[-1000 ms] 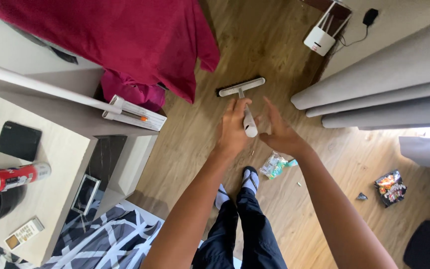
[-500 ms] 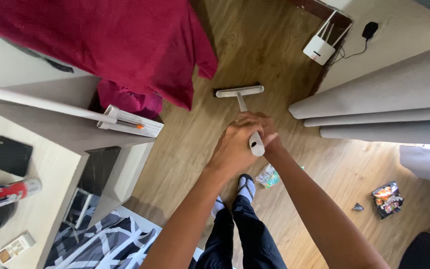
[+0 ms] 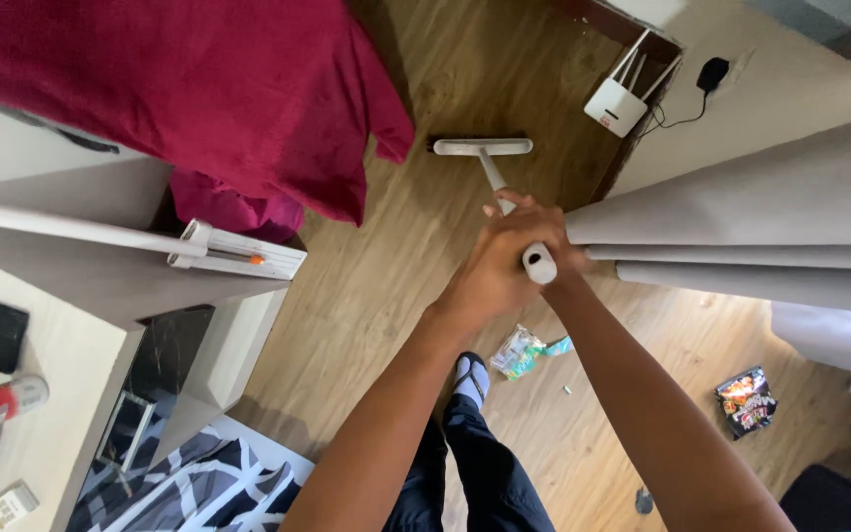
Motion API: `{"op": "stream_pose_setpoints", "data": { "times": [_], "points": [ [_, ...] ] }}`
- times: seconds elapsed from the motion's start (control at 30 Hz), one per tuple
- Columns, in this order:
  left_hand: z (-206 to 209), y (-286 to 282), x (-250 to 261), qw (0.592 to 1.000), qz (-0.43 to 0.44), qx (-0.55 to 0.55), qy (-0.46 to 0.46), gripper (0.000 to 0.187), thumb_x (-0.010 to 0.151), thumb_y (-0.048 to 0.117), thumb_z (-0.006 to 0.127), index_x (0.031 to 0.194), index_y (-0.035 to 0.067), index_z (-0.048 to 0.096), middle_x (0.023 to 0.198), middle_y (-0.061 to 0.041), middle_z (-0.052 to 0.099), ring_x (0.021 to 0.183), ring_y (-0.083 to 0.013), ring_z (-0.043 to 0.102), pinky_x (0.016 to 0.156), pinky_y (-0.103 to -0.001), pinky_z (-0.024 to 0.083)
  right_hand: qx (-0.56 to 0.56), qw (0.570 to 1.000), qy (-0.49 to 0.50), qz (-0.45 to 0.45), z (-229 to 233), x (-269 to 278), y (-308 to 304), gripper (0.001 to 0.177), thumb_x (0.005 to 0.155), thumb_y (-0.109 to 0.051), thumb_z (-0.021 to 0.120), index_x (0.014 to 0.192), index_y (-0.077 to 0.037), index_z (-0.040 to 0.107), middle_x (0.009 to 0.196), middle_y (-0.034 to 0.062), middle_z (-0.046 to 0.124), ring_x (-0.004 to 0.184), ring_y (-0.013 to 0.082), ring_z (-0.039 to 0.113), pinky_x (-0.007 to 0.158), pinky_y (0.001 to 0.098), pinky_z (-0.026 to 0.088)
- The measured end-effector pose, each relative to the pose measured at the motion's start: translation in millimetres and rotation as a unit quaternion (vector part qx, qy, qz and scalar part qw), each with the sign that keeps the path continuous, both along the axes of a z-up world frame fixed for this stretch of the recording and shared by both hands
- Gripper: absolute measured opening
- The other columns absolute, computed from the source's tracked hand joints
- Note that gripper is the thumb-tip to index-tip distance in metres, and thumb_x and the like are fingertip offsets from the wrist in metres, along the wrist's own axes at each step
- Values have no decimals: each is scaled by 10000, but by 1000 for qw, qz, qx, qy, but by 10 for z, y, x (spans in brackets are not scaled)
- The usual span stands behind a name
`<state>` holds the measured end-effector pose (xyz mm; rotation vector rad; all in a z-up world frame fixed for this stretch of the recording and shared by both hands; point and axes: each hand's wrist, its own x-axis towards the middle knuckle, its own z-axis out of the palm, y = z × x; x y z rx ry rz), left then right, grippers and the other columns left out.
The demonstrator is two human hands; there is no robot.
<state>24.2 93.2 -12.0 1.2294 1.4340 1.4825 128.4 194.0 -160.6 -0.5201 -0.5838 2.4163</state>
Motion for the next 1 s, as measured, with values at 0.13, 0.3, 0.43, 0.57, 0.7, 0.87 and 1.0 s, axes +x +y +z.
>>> {"op": "stream_pose_setpoints", "data": {
  "times": [0.13,0.3,0.43,0.57,0.7,0.87,1.0],
  "points": [
    [5,208,46,992,-50,70,96,468,725,278,914,706,24,522,714,-112,617,699,-275,615,1051,-461,523,276,961,7,7,-118,198,169,425,1147,-312,475,1156,65,673,1416,187,629,933,137,688,1237,392,510],
    [-307,371,129,992,-29,105,58,356,897,234,813,738,44,556,777,-109,624,791,-268,605,824,-410,503,289,932,-218,-11,-431,203,411,355,1026,-257,609,1231,-30,430,1407,154,588,1023,142,675,897,396,566],
    [-492,486,225,997,-16,-22,78,328,886,211,792,691,50,582,693,-96,631,737,-242,651,779,-398,534,429,839,-326,71,-99,179,552,624,919,-197,753,1396,-38,384,1392,118,622,918,196,673,828,419,589],
    [-574,617,252,995,34,76,55,167,872,81,687,762,0,592,822,-141,659,815,-300,651,770,-425,517,638,753,-153,58,-421,223,726,168,1044,-174,685,1191,-98,716,1160,21,703,1172,220,660,1128,374,517],
    [-637,746,183,985,113,84,97,75,821,87,685,823,12,684,856,-150,698,860,-328,682,802,-421,544,338,936,-94,38,-218,179,549,234,1079,-252,604,1230,-85,670,1300,62,704,1327,195,616,1241,359,458],
    [-584,747,116,992,88,13,89,110,865,142,659,836,46,704,841,-119,722,878,-318,717,977,-472,531,492,836,-243,11,289,47,368,334,938,-111,729,1251,-80,615,1292,36,639,1231,162,589,1102,327,475],
    [-689,764,110,988,93,10,123,145,879,178,661,811,52,680,822,-132,705,958,-353,678,1036,-493,505,468,854,-227,11,149,108,364,417,899,-112,765,1284,-73,608,1298,38,618,1200,158,574,1077,317,474]
  ]
}}
